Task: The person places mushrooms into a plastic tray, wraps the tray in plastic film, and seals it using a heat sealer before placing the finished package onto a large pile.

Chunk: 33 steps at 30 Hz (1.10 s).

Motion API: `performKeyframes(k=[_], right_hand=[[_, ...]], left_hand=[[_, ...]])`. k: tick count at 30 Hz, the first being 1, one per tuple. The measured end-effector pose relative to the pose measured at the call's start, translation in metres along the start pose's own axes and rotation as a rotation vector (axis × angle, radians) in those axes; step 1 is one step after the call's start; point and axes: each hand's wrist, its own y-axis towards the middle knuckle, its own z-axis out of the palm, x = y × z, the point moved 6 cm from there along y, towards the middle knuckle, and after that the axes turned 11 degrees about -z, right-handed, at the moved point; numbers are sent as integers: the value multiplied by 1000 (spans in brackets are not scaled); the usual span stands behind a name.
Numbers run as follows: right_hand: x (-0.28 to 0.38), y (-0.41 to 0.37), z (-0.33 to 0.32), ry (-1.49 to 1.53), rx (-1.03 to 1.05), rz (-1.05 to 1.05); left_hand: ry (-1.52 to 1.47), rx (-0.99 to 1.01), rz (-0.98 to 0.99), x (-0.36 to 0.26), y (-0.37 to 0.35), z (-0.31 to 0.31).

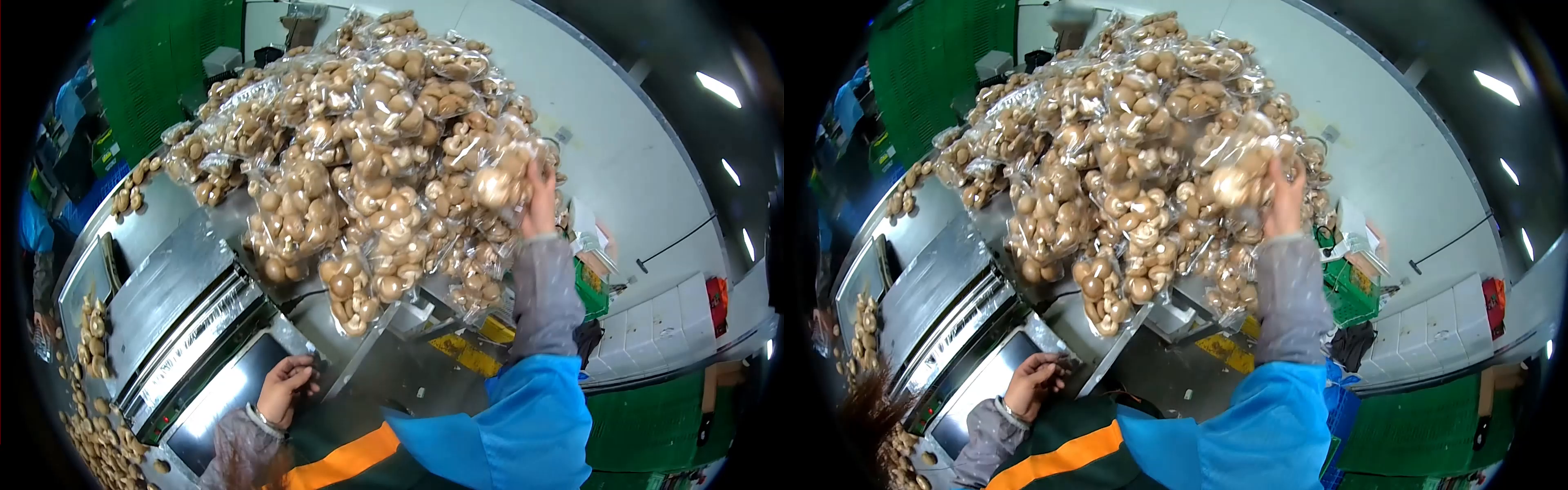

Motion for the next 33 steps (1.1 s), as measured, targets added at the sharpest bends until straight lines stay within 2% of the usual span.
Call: performKeyframes(k=[3, 5, 6, 9, 11, 12, 14, 15, 16, 18, 19, 20, 21, 22, 23, 25, 27, 28, 29, 31, 33], right_hand=[[-21, 103, -34, -33, -65, -99], [-66, 171, -82, -937, 129, -155], [-136, 219, -122, -1316, 489, 16], [-132, 193, -138, -1295, 23, 47], [-119, 187, -139, -1277, 114, -60], [-97, 168, -128, -1289, -23, -83], [-95, 165, -140, -1078, 2, 58], [-101, 154, -142, -641, -63, 210], [-106, 169, -149, -628, 17, 169], [-101, 200, -162, -982, 146, -185], [-97, 209, -156, -1105, 130, -382], [-94, 208, -136, -1131, 113, -506], [-97, 205, -110, -986, 158, -527], [-60, 143, -29, -1055, 162, -545], [-51, 107, 24, -950, 217, -525], [-63, 72, 98, -784, 369, -578], [-54, 1, 194, -608, 563, -610], [-63, -25, 234, -516, 655, -561], [-75, -51, 272, -424, 744, -515], [-85, -118, 345, -232, 890, -431], [-70, -188, 405, -221, 1120, -470]], left_hand=[[-49, -27, 28, -3, -2, -2], [-81, -45, 36, -3, -2, -6], [-87, -63, 33, -3, -2, -9], [-127, -99, 47, -4, -4, -21], [-151, -121, 89, -3, -10, -33], [-185, -120, 117, -5, -15, -39], [-127, -188, 171, -22, -35, -44], [-93, -185, 190, -26, -43, -55], [-84, -236, 194, -36, -58, -63], [94, -341, 390, -62, -85, -103], [122, -509, 375, -75, -101, -126], [190, -668, 539, -93, -121, -152], [282, -810, 690, -111, -140, -176], [402, -1094, 796, -129, -166, -200], [536, -1363, 886, -148, -192, -218], [734, -1678, 845, -180, -231, -251], [811, -2005, 676, -199, -246, -287], [783, -2011, 491, -205, -247, -307], [766, -2058, 386, -208, -245, -322], [791, -2068, 262, -214, -241, -340], [728, -1872, 248, -214, -230, -352]])
